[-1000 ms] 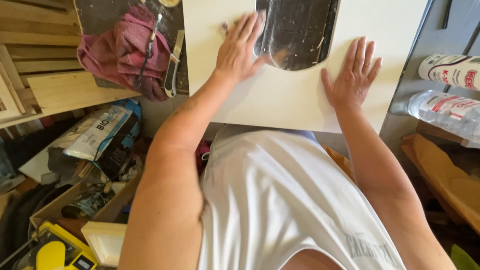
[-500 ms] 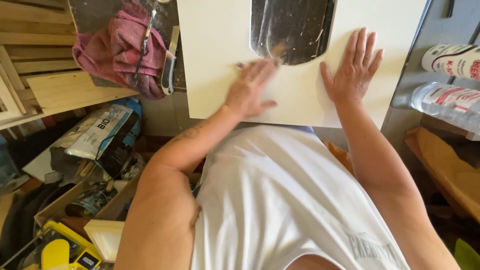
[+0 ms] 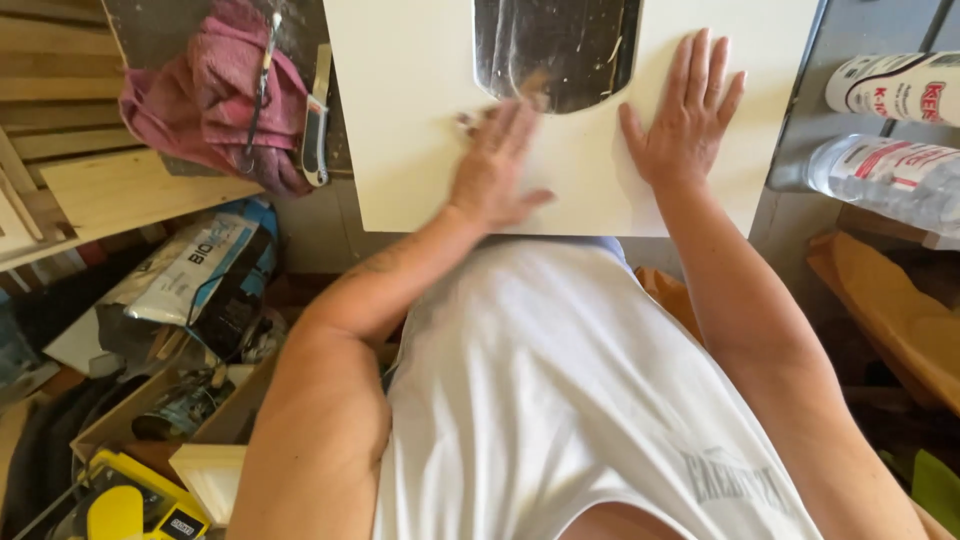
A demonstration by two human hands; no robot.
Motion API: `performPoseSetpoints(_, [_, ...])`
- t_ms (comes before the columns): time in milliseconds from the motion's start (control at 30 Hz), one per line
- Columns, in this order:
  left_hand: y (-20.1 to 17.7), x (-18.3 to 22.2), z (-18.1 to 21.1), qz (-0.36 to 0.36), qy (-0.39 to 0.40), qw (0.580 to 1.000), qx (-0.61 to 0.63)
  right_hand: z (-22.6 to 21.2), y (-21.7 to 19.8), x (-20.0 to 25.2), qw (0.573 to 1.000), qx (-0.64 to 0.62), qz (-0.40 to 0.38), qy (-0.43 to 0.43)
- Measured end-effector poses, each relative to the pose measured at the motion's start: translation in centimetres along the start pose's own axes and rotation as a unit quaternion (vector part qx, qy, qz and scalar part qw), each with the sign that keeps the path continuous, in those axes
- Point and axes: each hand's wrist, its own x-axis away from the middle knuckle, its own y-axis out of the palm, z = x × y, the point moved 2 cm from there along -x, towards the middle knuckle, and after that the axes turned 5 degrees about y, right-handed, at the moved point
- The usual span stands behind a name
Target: Sanding a white board, wiping it clean with a cloth and liquid, and applying a filler or finish using a putty knife.
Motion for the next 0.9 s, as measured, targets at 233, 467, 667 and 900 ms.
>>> performPoseSetpoints(233, [-3.9, -1.3, 0.4, -0.061, 0.016, 0.997, -0.043, 0.2, -0.1, -0.6, 1.0, -0.004, 0.014, 0.001])
performPoseSetpoints(467, [-0.2, -3.4, 4.2, -0.082, 0.056, 0.993, -0.061, 0.1, 0.0, -0.2, 0.999, -0.025, 0.02, -0.014])
performPoseSetpoints(667, [-4.0, -1.9, 2.7, -0.148, -0.032, 0.986, -0.069, 0.3, -0.2, -0.2, 0.999, -0.035, 0.013, -0.014])
performPoseSetpoints(900, [-2.8, -3.4, 3.7, -0.148, 0.013, 0.987, -0.065, 0.6, 0.2, -0.3, 0.999, -0.033, 0.025, -0.031])
